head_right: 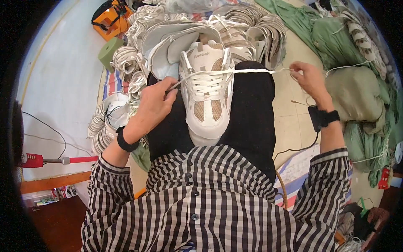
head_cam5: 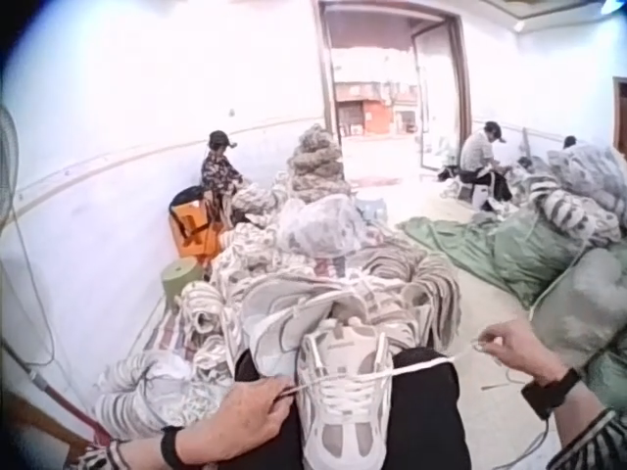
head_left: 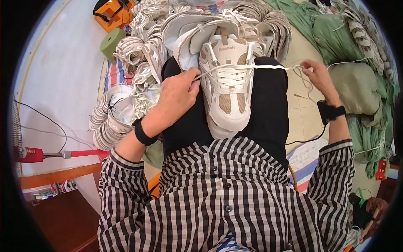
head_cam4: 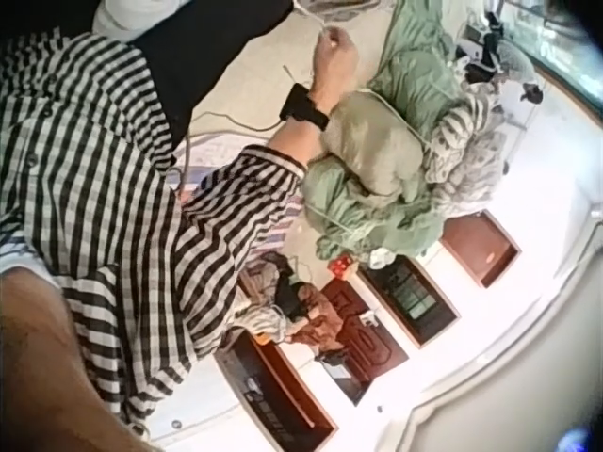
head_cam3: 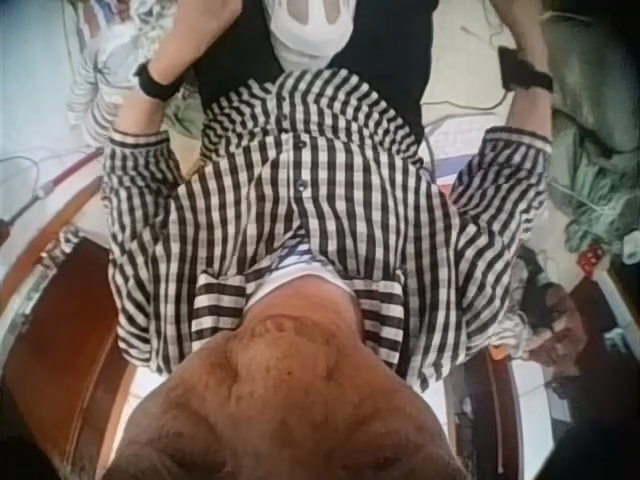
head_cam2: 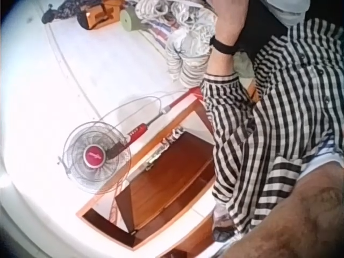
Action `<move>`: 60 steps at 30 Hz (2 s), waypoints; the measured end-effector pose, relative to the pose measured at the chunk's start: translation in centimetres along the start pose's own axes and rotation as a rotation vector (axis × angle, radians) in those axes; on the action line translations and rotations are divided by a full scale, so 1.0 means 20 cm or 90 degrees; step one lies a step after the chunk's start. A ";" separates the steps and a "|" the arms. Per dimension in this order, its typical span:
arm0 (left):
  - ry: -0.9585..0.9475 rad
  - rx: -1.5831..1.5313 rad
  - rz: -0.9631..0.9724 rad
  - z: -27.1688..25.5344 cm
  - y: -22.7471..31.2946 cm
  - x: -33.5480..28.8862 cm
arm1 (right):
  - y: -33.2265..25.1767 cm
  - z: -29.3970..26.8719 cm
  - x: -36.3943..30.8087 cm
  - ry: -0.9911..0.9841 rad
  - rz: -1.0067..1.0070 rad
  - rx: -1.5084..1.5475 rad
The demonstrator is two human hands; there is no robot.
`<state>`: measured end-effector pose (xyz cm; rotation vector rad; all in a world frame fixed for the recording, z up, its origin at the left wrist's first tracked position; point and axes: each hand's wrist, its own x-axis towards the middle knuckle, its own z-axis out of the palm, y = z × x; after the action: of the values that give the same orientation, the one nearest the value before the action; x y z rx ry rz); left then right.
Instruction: Lacing a cream-colored Reebok sneaker while sitting among many shoe components.
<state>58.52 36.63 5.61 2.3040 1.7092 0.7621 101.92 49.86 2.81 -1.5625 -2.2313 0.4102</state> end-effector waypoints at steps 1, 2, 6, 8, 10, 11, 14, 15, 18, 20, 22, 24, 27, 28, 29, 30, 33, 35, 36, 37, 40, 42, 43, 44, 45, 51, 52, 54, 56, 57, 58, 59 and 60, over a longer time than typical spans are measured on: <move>0.022 0.030 0.028 -0.01 -0.01 -0.02 | -0.09 0.01 -0.02 0.041 -0.057 -0.003; 0.044 0.063 0.060 -0.01 -0.03 -0.03 | -0.18 0.03 -0.05 0.080 -0.110 0.009; 0.080 0.132 0.112 -0.07 -0.08 -0.06 | -0.53 0.10 -0.11 0.089 -0.223 0.056; 0.093 0.162 0.134 -0.12 -0.11 -0.06 | -0.67 0.18 -0.10 0.147 -0.324 0.005; 0.102 0.198 0.161 -0.18 -0.14 -0.06 | -0.74 0.22 -0.08 0.116 -0.308 -0.042; 0.102 0.222 0.179 -0.20 -0.15 -0.06 | -0.75 0.24 -0.06 0.100 -0.302 -0.065; 0.096 0.281 0.229 -0.28 -0.18 -0.05 | -0.74 0.26 -0.03 0.115 -0.331 -0.096; 0.091 0.297 0.246 -0.32 -0.20 -0.05 | -0.73 0.25 -0.03 0.120 -0.346 -0.099; 0.080 0.334 0.264 -0.41 -0.26 -0.03 | -0.68 0.24 -0.04 0.097 -0.320 -0.101; 0.077 0.376 0.264 -0.46 -0.30 -0.03 | -0.67 0.25 -0.05 0.111 -0.331 -0.067; 0.084 0.337 0.270 -0.45 -0.33 -0.06 | -0.67 0.27 -0.04 0.106 -0.315 -0.052; 0.054 0.325 0.273 -0.41 -0.36 -0.11 | -0.68 0.28 -0.02 0.096 -0.291 -0.054; -0.001 0.298 0.146 -0.29 -0.42 -0.20 | -0.69 0.25 -0.01 0.067 -0.235 -0.048; 0.007 0.294 0.117 -0.27 -0.46 -0.22 | -0.68 0.23 -0.01 0.103 -0.269 -0.033; 0.014 0.288 0.089 -0.27 -0.50 -0.25 | -0.67 0.20 -0.03 0.120 -0.278 -0.032; 0.018 0.285 0.051 -0.29 -0.55 -0.27 | -0.65 0.16 -0.04 0.137 -0.287 -0.031; 0.046 0.288 0.047 -0.36 -0.70 -0.36 | -0.59 0.03 -0.11 0.200 -0.218 -0.110; 0.053 0.309 0.006 -0.42 -0.81 -0.39 | -0.53 -0.05 -0.15 0.246 -0.191 -0.164; 0.067 0.339 -0.004 -0.45 -0.87 -0.41 | -0.49 -0.09 -0.18 0.275 -0.183 -0.193; 0.081 0.369 -0.013 -0.48 -0.93 -0.43 | -0.44 -0.12 -0.21 0.272 -0.152 -0.223; 0.085 0.425 -0.105 -0.59 -1.11 -0.56 | -0.24 -0.23 -0.32 0.258 -0.069 -0.298; 0.068 0.455 -0.160 -0.68 -1.24 -0.67 | -0.06 -0.28 -0.43 0.218 0.014 -0.327; 0.052 0.465 -0.188 -0.72 -1.31 -0.73 | 0.05 -0.29 -0.49 0.204 0.047 -0.307; 0.036 0.482 -0.219 -0.76 -1.37 -0.79 | 0.17 -0.30 -0.56 0.191 0.088 -0.293; 0.047 0.481 -0.224 -0.80 -1.43 -0.86 | 0.29 -0.31 -0.63 0.183 0.124 -0.296; 0.046 0.489 -0.297 -0.92 -1.65 -1.17 | 0.87 -0.31 -1.10 0.145 0.268 -0.321; 0.056 0.487 -0.286 -0.92 -1.67 -1.20 | 0.90 -0.30 -1.18 0.109 0.296 -0.345; 0.071 0.475 -0.281 -0.92 -1.68 -1.20 | 0.88 -0.26 -1.28 0.009 0.368 -0.263; 0.071 0.461 -0.322 -0.93 -1.62 -1.13 | 0.78 -0.20 -1.30 -0.120 0.470 -0.065; 0.105 0.388 -0.302 -0.95 -1.55 -1.08 | 0.70 -0.18 -1.26 -0.098 0.355 -0.098; 0.128 0.321 -0.309 -0.97 -1.45 -1.01 | 0.60 -0.16 -1.19 -0.076 0.265 -0.147; 0.141 0.249 -0.368 -0.99 -1.33 -0.92 | 0.48 -0.14 -1.10 -0.073 0.222 -0.214; 0.165 0.155 -0.383 -1.02 -1.18 -0.81 | 0.35 -0.15 -0.97 -0.059 0.172 -0.135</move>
<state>25.16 25.96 8.17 1.6917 2.5524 0.7722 114.97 33.90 -0.50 -2.0054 -2.1963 0.3350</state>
